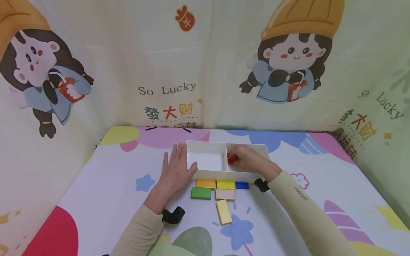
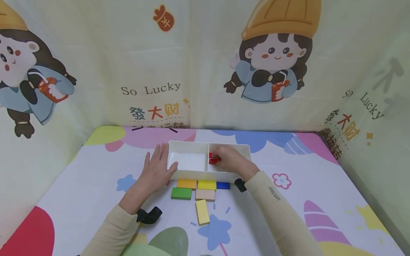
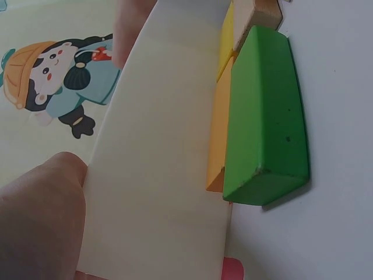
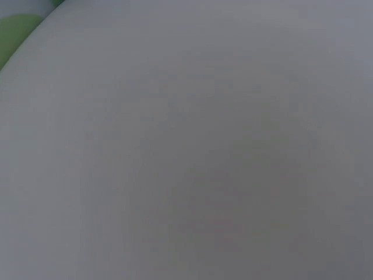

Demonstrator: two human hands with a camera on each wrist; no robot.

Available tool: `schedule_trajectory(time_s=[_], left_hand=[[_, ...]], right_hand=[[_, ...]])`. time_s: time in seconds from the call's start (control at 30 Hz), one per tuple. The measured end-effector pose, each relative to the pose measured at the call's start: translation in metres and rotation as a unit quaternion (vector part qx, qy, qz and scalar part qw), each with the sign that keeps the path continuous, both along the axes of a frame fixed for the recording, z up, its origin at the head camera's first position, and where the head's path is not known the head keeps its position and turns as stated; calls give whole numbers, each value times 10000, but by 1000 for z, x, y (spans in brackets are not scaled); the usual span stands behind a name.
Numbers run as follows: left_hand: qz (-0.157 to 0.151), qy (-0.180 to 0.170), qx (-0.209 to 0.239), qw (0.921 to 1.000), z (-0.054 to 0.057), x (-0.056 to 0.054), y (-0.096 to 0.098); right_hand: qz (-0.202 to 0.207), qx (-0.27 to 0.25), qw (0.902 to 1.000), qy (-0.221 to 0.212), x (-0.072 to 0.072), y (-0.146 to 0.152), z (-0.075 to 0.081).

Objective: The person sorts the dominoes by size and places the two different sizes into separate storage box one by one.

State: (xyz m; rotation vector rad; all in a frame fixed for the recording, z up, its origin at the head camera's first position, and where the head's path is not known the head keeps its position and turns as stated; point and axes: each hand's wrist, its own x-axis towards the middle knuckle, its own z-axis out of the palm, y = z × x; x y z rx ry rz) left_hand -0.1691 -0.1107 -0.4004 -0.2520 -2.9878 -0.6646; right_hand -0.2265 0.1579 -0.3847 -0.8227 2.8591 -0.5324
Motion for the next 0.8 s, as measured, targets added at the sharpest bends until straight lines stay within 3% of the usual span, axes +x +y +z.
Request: schedule_trajectory(time_s=[0.8], left_hand=[[21, 34, -37, 10000, 0, 0, -1]], right_hand=[[164, 148, 9989, 406, 2, -4, 0]])
